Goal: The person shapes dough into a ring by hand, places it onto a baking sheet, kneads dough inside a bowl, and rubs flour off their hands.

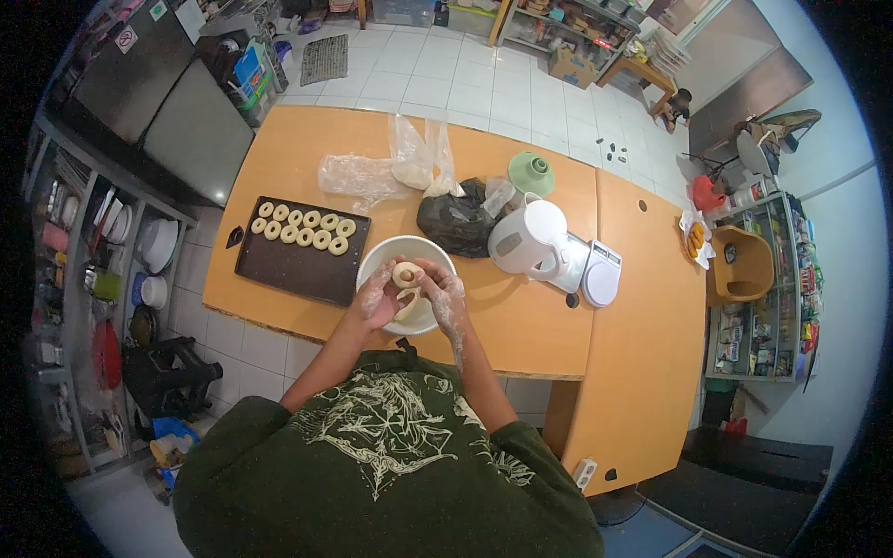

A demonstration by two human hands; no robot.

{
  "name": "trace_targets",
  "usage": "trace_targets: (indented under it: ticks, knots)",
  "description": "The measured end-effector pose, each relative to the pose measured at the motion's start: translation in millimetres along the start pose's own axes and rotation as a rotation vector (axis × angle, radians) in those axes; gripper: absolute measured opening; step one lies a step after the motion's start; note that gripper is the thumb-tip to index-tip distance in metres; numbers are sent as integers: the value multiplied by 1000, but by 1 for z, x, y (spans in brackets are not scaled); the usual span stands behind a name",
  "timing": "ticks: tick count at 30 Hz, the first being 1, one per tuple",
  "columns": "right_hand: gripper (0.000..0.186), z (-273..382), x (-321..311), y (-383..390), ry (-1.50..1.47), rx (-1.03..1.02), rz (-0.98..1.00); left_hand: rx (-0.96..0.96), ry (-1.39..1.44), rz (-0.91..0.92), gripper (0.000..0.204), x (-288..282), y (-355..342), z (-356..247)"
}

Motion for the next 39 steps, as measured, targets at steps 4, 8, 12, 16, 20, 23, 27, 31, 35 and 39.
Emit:
trace_targets:
  ticks: [4, 8, 12, 16, 20, 23, 27, 31, 35, 39]
  knots:
    - [40, 2, 6, 1, -131, -8, 46, 35, 54, 71, 31, 11, 0, -3]
    - [41, -5, 7, -1, -227, 11, 87, 99, 75, 174, 33, 17, 0, -8]
    - [41, -7, 5, -2, -249, -21, 69, 78, 153, 129, 32, 16, 2, -7]
    - [38, -4, 8, 3, -283, 23, 95, 52, 17, 48, 33, 12, 5, -12]
    - [33, -7, 4, 6, -304, 30, 49, 64, -230, 29, 35, 7, 10, -19]
    - [33, -17, -3, 0, -293, 37, 66, 115, -333, -31, 37, 9, 14, -22]
    - [34, -10, 3, 1, -42, 15, 127, 99, -444, -76, 36, 0, 17, -24]
    - [42, 3, 10, 6, 191, -2, 127, 108, -548, -146, 29, -12, 17, -24]
    - [50, -10, 14, 8, 47, 126, 109, 178, -515, -207, 27, -26, 15, -26]
    - [49, -13, 10, 5, 242, 73, -13, 218, -476, -203, 26, -27, 19, -28]
Point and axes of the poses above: each hand's wrist, its own y-axis away from the middle knuckle, its own x-axis out of the palm, z = x × y, the point moved 8 cm from there along -y, towards the middle knuckle, and after that the axes turned 1 degree about x, right-handed, at the moved point
